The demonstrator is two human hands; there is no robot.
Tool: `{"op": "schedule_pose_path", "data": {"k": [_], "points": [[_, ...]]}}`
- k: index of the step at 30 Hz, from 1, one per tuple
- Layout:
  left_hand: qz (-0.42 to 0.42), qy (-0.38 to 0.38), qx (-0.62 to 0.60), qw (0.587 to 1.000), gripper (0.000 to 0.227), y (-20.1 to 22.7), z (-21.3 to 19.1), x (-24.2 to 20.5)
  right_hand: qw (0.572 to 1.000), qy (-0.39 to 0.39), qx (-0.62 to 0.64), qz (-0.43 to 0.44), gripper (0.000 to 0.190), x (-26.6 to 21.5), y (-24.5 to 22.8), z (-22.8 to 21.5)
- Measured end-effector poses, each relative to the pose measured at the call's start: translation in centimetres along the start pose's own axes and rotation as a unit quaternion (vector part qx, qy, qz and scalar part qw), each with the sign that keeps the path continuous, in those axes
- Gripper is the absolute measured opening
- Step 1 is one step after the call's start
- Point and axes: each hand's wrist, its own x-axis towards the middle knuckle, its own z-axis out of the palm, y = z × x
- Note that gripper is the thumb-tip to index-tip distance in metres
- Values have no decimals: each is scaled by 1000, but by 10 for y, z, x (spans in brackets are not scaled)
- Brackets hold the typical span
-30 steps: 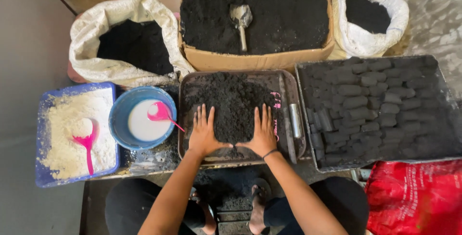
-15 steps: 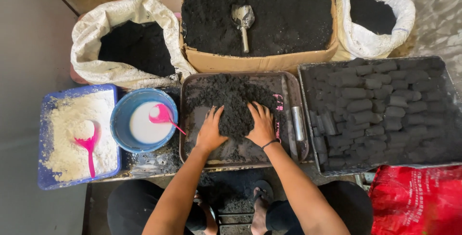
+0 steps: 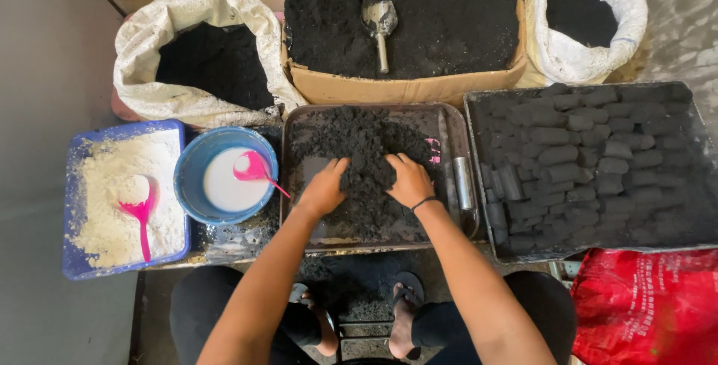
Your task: Mixing charcoal powder by hand in a tray and then stirring a liquid binder in a bowl using a spoon.
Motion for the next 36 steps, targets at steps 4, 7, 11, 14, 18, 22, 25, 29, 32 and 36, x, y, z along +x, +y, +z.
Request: {"op": "schedule_pose_path", "data": {"k": [4, 7, 11, 14, 18, 22, 25, 29, 32, 36], "points": [[5, 7, -23, 1000, 60, 7, -31, -8, 998, 3, 50, 26, 45, 2, -12, -43], [-13, 25, -5, 1000, 50, 20, -46, -12, 997, -40, 43, 57, 46, 4, -28, -79], [-25, 63, 11, 998, 46, 40, -65, -14, 991, -64, 81, 83, 41, 11, -51, -111], [-25, 70, 0, 997, 44, 57, -76, -14, 987, -89, 72, 109, 36, 18, -59, -119], [-49, 8, -96, 994, 54, 72, -89, -12, 969, -179, 111, 126, 54, 33, -69, -126], [-58, -20, -100, 993, 58, 70, -91, -4, 956, -237, 116, 127, 59, 23, -112, -165], [-52, -13, -64, 996, 57, 60, -80, 15, 956, -236, 109, 133, 54, 31, -104, -152], [-38, 20, -48, 998, 45, 60, -75, 22, 973, -170, 106, 116, 29, 40, -85, -127], [-35, 32, -53, 997, 41, 64, -74, 21, 976, -166, 94, 105, 31, 38, -97, -139], [-25, 38, -107, 993, 47, 72, -75, 17, 973, -199, 72, 96, 54, 44, -87, -132]]}}
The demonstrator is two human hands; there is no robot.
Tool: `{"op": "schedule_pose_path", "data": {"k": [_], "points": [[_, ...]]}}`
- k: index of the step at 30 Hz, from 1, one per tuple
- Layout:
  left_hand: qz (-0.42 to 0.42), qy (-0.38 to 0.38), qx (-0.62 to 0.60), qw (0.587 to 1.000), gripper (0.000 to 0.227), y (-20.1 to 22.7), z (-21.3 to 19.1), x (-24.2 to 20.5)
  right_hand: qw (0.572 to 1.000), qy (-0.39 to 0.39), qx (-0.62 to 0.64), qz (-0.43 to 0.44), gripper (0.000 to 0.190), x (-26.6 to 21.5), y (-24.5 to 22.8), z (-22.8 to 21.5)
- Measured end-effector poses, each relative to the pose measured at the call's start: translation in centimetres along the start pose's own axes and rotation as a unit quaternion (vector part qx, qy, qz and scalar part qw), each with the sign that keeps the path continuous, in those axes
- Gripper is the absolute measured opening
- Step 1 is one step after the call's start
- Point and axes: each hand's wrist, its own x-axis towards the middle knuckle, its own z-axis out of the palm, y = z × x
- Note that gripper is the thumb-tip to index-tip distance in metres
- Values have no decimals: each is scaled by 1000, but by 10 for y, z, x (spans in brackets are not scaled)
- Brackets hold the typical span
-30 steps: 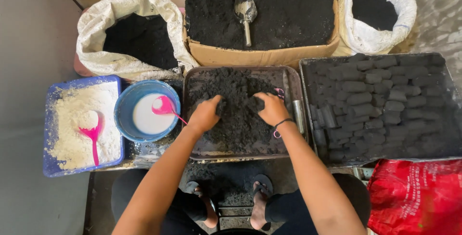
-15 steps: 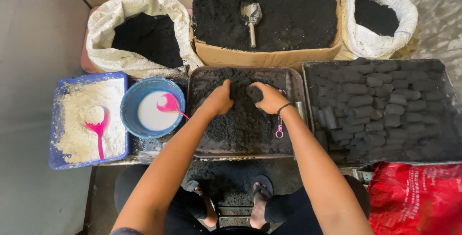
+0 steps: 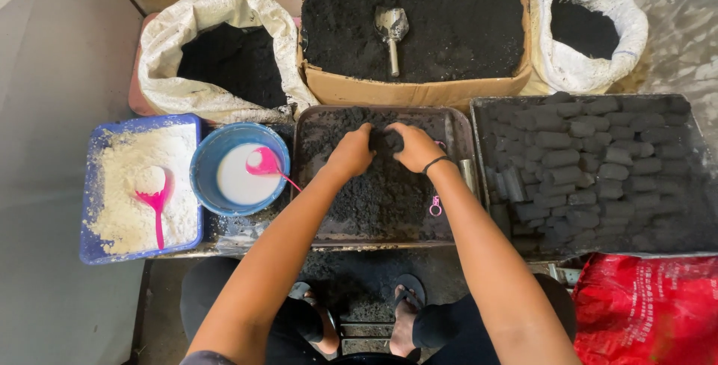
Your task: Mixing charcoal powder by hand in a tray and then stirring a liquid binder in a bowl using a spoon.
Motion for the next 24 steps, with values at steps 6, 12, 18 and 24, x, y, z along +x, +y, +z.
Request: {"op": "schedule_pose_path", "data": {"k": [6, 12, 18, 24], "points": [[-14, -13, -47, 999, 52, 34, -22, -33, 999, 16, -22, 16, 41, -14, -15, -10], [-26, 2, -63, 998, 52, 28, -15, -34, 999, 21, -27, -15, 37, -8, -7, -1], [-73, 59, -127, 987, 49, 8, -2, -23, 998, -25, 41, -37, 57, -20, -28, -20], [-97, 101, -120, 983, 53, 8, 10, -26, 996, 63, 5, -56, 34, 2, 13, 9]]}}
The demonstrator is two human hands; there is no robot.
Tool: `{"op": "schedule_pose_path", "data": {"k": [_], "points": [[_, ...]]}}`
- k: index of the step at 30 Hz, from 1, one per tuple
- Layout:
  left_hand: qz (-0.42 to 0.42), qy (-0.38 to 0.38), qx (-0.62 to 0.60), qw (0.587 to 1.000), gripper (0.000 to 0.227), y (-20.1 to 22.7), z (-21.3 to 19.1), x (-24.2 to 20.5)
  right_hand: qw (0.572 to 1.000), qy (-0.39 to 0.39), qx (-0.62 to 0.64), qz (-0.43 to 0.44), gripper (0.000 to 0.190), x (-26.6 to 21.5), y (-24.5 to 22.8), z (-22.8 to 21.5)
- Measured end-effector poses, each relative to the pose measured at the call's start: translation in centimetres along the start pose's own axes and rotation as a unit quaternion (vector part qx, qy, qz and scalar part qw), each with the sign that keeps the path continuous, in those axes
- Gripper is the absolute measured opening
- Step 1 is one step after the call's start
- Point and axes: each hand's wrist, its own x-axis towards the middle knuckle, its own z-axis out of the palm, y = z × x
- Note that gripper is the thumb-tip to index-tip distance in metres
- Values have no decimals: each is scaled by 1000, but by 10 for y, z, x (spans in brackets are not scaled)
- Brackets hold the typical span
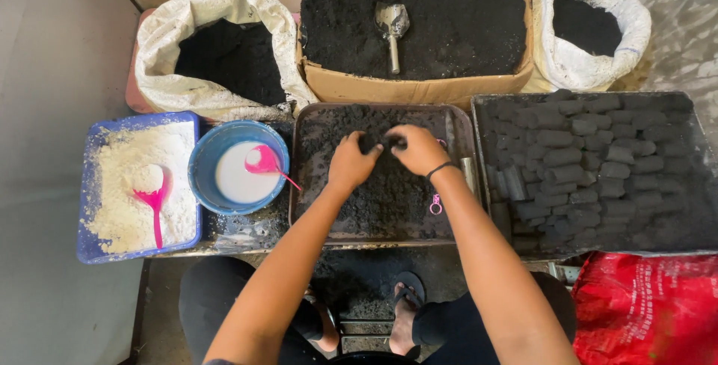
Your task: Mixing charcoal powder by hand in a tray and then stirring a liquid binder in a bowl using a spoon.
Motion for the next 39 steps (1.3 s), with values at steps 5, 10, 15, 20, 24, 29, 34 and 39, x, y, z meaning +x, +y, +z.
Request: {"op": "schedule_pose_path", "data": {"k": [5, 10, 15, 20, 24, 29, 34, 39], "points": [[-10, 15, 102, 995, 51, -22, 28, 13, 987, -64, -138, -52, 45, -4, 4, 39], [-14, 18, 207, 978, 49, -47, 37, 24, 976, -123, -178, -2, 54, 10, 13, 53], [4, 1, 240, 971, 54, -47, 23, 17, 973, -142, -176, -46, 45, 6, 16, 41], [200, 15, 276, 940, 61, -45, 16, 7, 992, -110, -56, -31, 50, -10, 19, 18], [313, -99, 339, 881, 68, -51, 27, 6, 989, -123, -65, -50, 56, -2, 27, 30], [263, -137, 474, 829, 78, -37, 27, 8, 977, -131, -163, -40, 67, 12, 28, 50], [247, -132, 520, 807, 80, -45, 35, 19, 970, -142, -190, -42, 58, 15, 38, 54], [278, -105, 502, 812, 75, -37, 14, 13, 986, -131, -98, -23, 54, -1, 31, 32]]}}
